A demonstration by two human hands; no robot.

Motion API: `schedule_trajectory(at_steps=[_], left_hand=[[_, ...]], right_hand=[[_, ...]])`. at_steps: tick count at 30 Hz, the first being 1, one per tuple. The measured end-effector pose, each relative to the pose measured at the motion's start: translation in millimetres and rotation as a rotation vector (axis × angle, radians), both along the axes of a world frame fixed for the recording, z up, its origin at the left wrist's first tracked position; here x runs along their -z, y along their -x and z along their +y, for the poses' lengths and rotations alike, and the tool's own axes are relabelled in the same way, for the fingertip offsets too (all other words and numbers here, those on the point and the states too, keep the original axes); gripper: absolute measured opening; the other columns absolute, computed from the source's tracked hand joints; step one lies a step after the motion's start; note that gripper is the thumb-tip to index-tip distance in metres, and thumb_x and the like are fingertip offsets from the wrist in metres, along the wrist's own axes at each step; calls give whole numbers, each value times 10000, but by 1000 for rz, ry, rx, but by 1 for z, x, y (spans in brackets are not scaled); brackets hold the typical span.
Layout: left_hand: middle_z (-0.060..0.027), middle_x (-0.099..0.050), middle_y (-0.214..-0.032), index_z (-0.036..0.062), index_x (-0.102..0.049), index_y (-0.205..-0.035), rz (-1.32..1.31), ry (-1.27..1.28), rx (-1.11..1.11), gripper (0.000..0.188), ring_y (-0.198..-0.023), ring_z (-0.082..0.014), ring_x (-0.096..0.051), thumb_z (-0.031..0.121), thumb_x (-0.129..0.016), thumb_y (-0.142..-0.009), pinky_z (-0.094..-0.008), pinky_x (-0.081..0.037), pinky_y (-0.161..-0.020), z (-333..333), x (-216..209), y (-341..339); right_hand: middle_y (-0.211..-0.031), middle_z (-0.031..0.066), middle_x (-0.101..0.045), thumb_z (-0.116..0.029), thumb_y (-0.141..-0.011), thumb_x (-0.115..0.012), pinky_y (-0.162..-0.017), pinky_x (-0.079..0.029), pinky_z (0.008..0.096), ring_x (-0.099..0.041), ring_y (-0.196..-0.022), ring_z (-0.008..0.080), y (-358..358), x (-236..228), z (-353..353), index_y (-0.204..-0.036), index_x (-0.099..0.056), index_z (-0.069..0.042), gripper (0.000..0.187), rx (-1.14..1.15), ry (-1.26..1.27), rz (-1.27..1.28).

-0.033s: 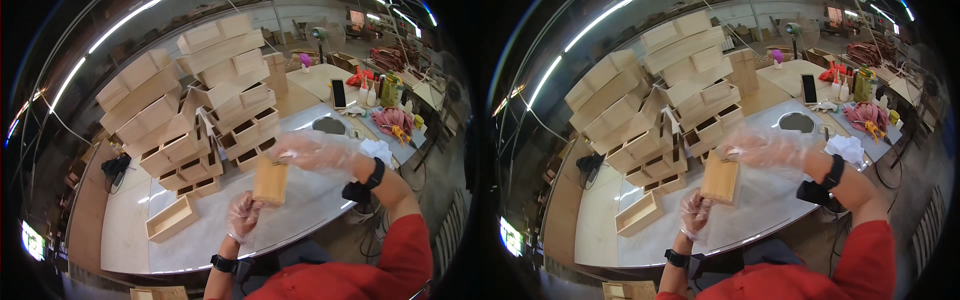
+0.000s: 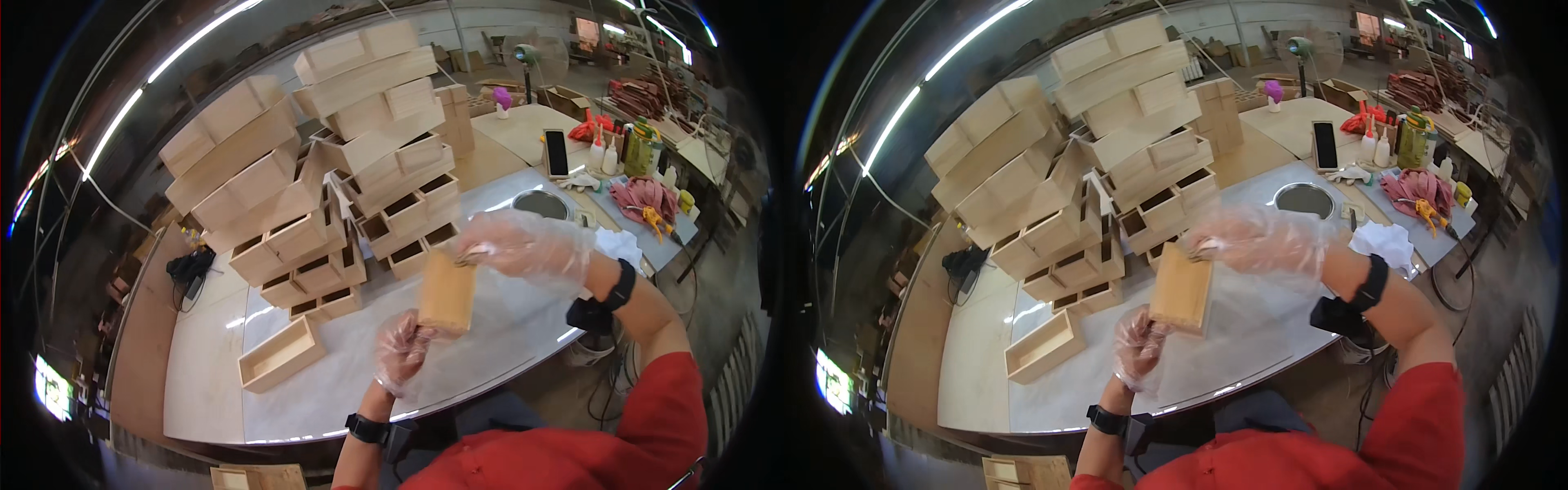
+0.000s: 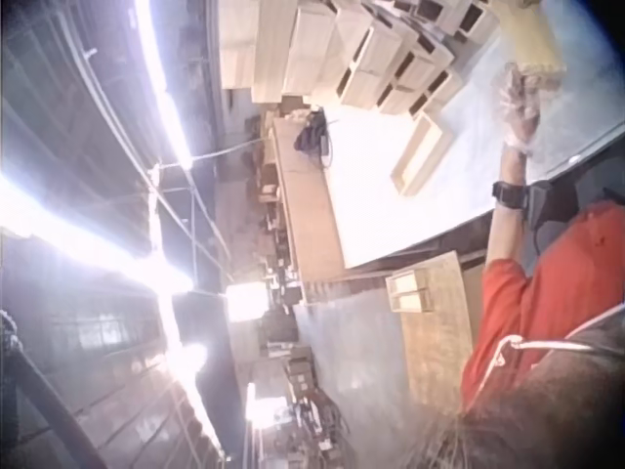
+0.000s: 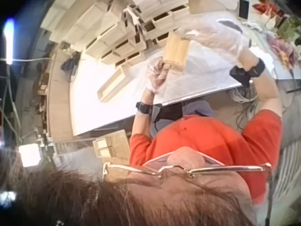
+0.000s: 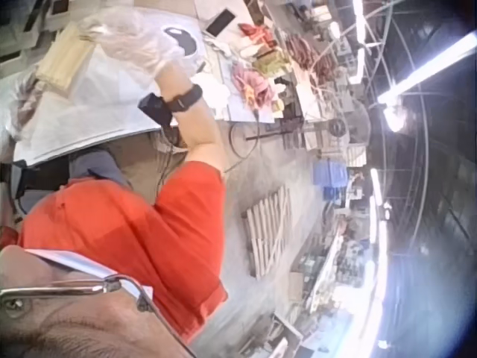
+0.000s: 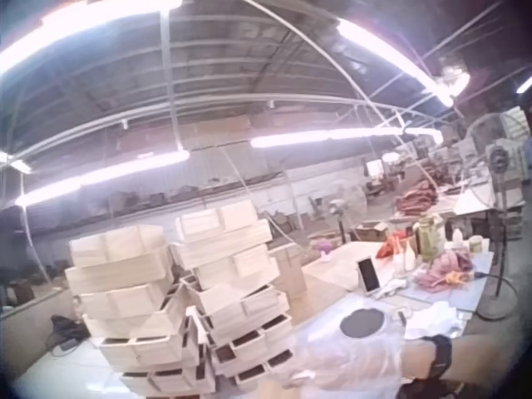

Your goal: Applying stain or oil finish to wooden box components using a small applicator pad in a manufacturing environment.

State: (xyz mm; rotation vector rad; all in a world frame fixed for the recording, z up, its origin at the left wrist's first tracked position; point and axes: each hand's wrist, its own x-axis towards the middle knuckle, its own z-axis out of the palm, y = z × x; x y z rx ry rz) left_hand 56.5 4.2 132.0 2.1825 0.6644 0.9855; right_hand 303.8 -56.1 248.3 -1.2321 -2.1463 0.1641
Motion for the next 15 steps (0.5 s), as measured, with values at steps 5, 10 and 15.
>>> schedule_trajectory(at_steps=[5, 10, 15], left_hand=[[-129, -556, -711, 67, -573, -906, -20, 26, 39, 126, -615, -311, -510, 149, -636, -834, -347, -425, -571, -2, 1, -8], [-129, -563, -714, 64, -576, -908, -61, -28, 91, 107, -635, -301, -535, 125, -620, -833, -346, -425, -576, -8, -14, -16], [-133, -595, -746, 55, -572, -910, -69, -28, 102, 95, -659, -299, -561, 114, -603, -841, -341, -438, -588, 3, -10, -13]], right_hand=[[-931, 126, -637, -168, -871, -551, -796, -483, 350, -602, -893, 259, -8, -7, 1, -983, -635, -52, 181, 116, -72, 34], [-926, 146, -622, -137, -854, -536, -751, -492, 364, -603, -844, 302, 27, 13, 8, -962, -614, -41, 164, -191, -57, 157], [-873, 155, -593, -92, -825, -514, -747, -483, 407, -585, -875, 339, 60, 22, -36, -973, -601, -51, 177, -323, -14, -167]])
